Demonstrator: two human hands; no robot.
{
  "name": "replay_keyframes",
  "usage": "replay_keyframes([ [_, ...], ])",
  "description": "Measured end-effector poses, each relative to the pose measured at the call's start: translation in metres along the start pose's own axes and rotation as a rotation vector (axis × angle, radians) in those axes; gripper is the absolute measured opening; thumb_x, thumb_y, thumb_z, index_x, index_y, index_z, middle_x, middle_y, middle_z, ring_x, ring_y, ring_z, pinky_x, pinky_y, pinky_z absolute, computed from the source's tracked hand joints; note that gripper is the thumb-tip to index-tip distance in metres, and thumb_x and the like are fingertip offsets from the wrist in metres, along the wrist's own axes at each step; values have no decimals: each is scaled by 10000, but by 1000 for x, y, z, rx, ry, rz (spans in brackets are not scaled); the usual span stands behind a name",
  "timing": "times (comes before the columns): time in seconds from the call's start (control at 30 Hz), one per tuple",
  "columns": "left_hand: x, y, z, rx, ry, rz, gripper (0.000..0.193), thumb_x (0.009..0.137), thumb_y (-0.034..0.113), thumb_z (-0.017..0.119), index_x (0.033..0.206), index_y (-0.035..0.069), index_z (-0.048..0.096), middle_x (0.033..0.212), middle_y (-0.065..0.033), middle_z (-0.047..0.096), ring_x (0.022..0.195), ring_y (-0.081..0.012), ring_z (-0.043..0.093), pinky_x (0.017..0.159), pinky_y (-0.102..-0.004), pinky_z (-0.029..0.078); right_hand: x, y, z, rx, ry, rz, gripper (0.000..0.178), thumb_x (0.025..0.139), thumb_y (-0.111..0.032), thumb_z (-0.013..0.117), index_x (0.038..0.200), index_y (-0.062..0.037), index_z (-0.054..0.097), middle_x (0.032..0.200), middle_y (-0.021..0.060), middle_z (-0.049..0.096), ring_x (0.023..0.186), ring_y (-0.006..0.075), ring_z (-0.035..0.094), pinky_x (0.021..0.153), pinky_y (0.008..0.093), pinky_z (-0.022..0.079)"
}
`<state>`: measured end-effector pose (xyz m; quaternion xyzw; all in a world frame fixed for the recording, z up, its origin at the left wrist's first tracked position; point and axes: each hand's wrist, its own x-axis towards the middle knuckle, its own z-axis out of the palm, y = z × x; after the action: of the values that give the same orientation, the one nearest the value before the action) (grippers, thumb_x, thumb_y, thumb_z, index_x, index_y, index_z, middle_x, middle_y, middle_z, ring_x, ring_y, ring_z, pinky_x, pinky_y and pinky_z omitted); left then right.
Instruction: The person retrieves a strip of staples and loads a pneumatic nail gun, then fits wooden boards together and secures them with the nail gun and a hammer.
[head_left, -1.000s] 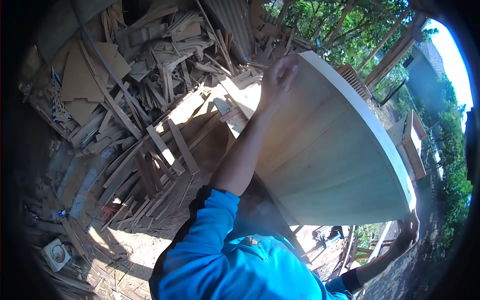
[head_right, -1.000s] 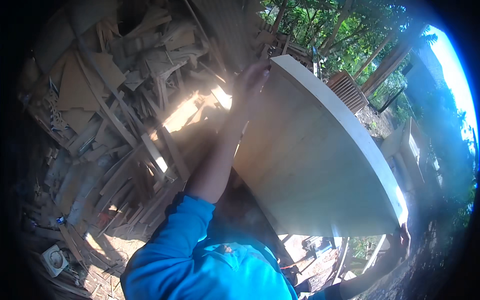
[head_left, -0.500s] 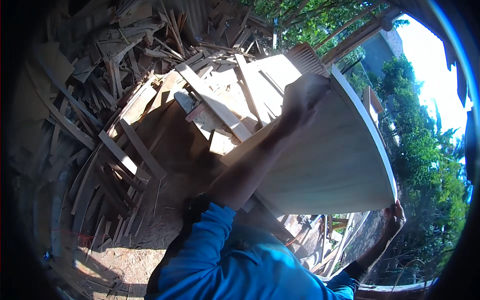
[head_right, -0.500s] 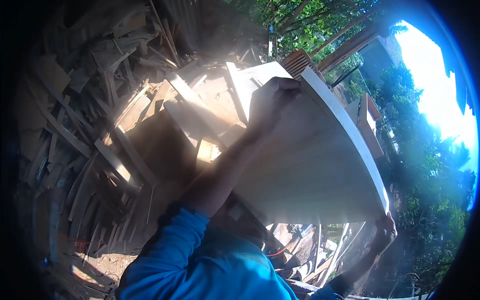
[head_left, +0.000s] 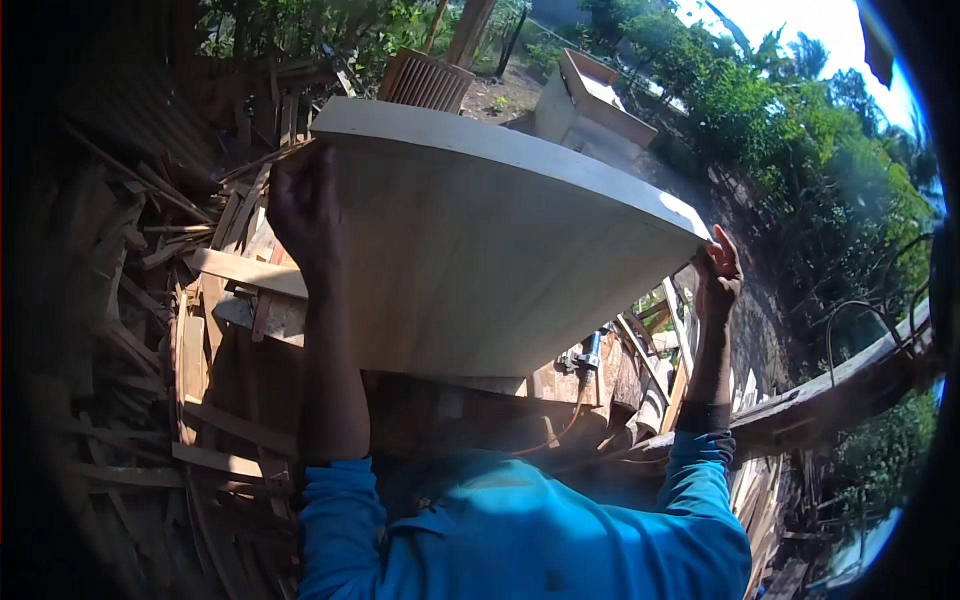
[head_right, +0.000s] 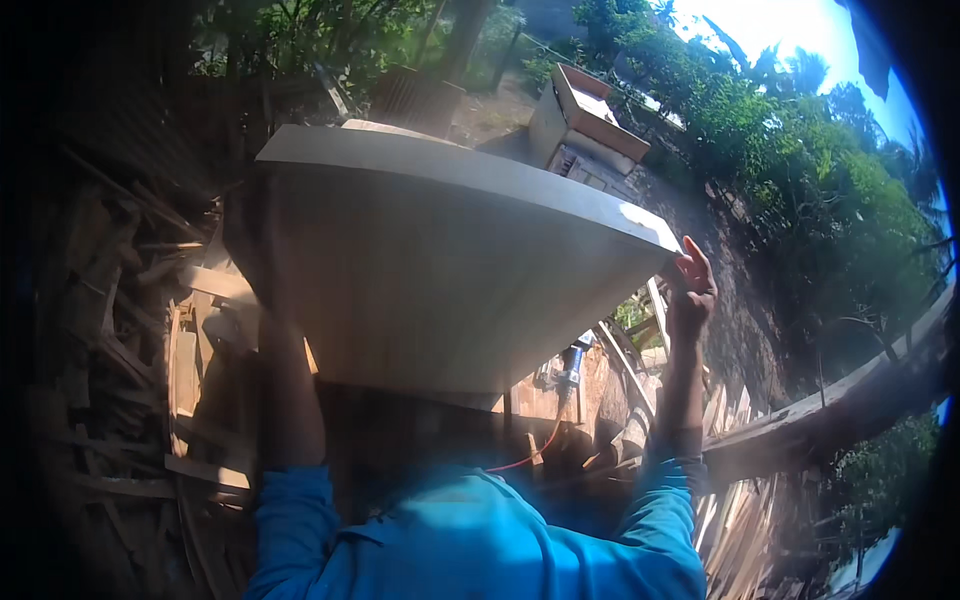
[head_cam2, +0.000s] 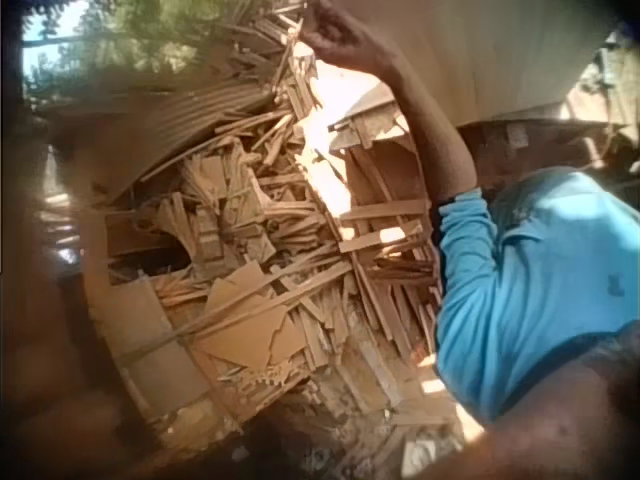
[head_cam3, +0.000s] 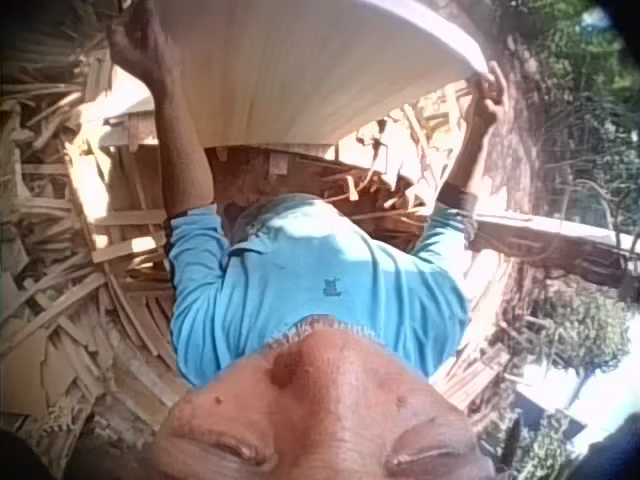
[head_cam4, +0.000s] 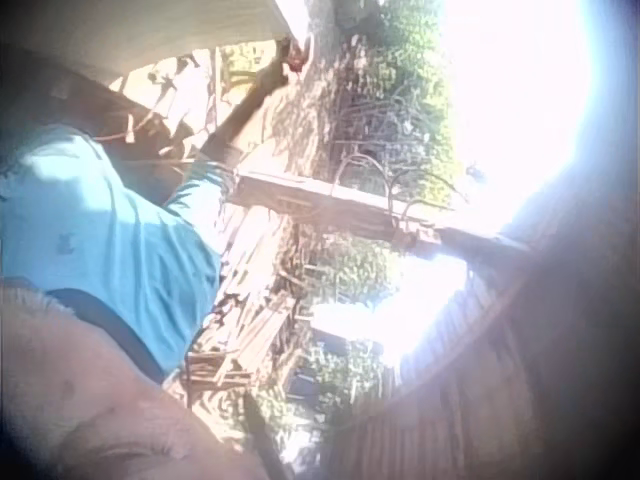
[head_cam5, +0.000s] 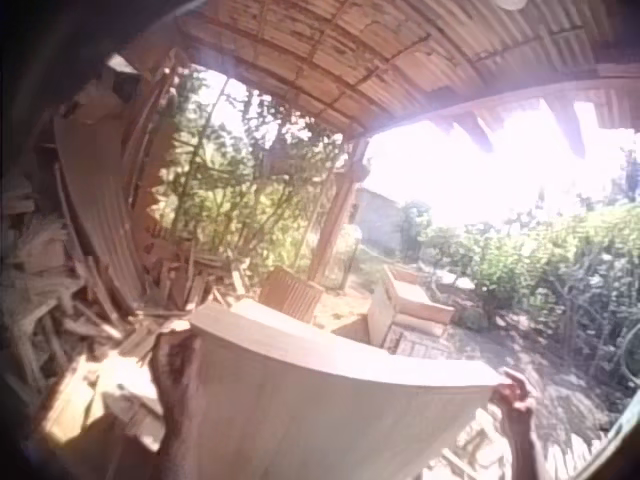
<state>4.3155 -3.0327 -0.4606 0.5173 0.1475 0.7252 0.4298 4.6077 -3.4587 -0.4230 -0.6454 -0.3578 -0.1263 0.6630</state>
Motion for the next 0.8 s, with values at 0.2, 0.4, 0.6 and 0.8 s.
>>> replay_keyframes([
  [0.2,-8,47,33,616,271,275,465,939,285,618,1268,-13,479,1266,-182,529,1168,-299,529,970,-399,440,-47,44,40,627,-30,-51,734,829,-261,762,1415,-5,403,1242,118,591,1116,183,575,953,332,477],
  [0.4,-72,147,264,639,-1269,794,715,847,468,672,1388,65,433,1329,-177,513,1251,-345,480,1052,-446,387,-37,74,38,846,3,-173,714,906,-364,638,1454,-11,346,1377,144,502,1217,183,499,1031,366,397],
  [0.6,-127,131,321,871,-1776,489,824,772,525,714,1402,84,418,1290,-183,509,1189,-376,510,1007,-449,412,-33,78,37,474,69,-294,584,923,-304,606,1405,-24,430,1336,143,534,1208,198,512,1010,344,405],
  [0.8,-141,125,322,760,-1703,628,866,793,548,669,1420,33,367,1243,-195,507,1124,-372,520,965,-430,417,-84,172,9,425,198,158,467,904,-125,593,1357,-61,496,868,70,616,831,173,594,771,317,483],
])
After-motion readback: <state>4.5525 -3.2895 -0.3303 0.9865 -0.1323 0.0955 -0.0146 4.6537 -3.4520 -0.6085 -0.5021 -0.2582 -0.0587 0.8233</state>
